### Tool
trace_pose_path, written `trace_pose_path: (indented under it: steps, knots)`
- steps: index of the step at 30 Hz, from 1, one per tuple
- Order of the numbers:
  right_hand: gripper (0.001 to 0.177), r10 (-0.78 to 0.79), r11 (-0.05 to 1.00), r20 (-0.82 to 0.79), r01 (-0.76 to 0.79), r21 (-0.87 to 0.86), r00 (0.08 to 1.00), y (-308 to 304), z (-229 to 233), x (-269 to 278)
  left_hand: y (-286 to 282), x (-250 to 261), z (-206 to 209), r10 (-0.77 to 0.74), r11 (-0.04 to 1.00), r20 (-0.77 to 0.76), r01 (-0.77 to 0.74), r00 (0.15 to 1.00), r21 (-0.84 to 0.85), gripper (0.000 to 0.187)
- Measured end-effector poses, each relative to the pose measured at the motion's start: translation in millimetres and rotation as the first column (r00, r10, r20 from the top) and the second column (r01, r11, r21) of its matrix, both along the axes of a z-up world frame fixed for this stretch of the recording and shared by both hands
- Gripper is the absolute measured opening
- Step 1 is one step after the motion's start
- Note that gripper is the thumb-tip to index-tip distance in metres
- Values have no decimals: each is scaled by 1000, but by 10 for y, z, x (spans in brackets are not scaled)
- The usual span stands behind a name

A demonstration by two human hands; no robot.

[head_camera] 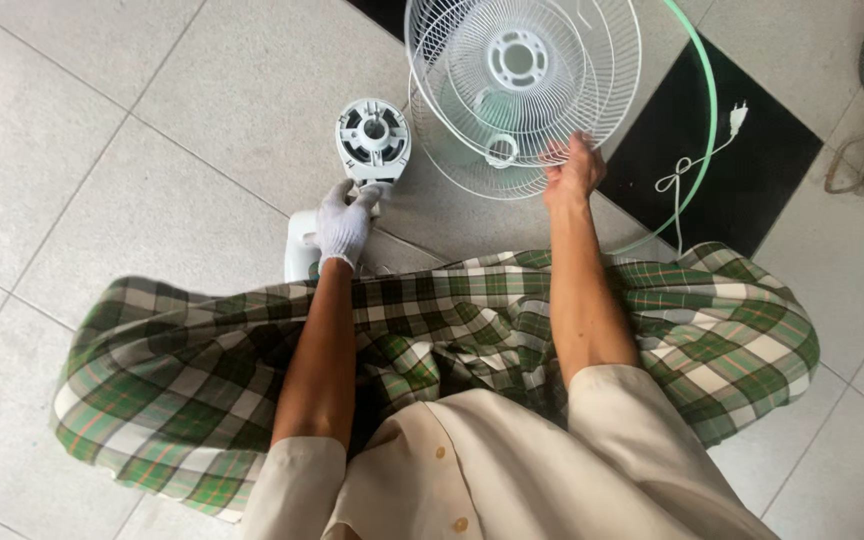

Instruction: The person assembles a pedestal fan by attaching the front grille to the motor housing, inserting the fan blade, and securing the rear grille. The person handles the fan components and aligns them by hand.

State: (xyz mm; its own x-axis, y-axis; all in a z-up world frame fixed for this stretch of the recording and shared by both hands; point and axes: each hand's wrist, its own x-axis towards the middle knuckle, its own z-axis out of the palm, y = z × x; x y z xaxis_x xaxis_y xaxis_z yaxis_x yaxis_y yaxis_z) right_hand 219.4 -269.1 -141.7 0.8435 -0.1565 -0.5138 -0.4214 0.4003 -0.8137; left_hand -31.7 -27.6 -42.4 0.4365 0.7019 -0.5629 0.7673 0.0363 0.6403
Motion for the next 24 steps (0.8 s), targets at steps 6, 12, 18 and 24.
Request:
trace_pose_path:
  steps: [6, 12, 18, 24]
  knots:
    - [24, -102, 992, -13, 103, 66, 995, -113, -277, 86, -5, 35, -134, 40, 999, 15, -40, 999, 32, 65]
    - [31, -160, 985, -73, 154, -84, 984, -248, -629, 71, -17, 65, -225, -36, 997, 53, 32, 998, 66, 49]
    - [36, 18, 899, -109, -64, -434, 994, -248, -504, -109, -62, 100, -148, -45, 997, -74, 49, 996, 55, 47]
    - [35, 71, 897, -185, -144, -417, 980, -372, -382, -56, -75, 109, -169, -67, 997, -105, 69, 992, 20, 56]
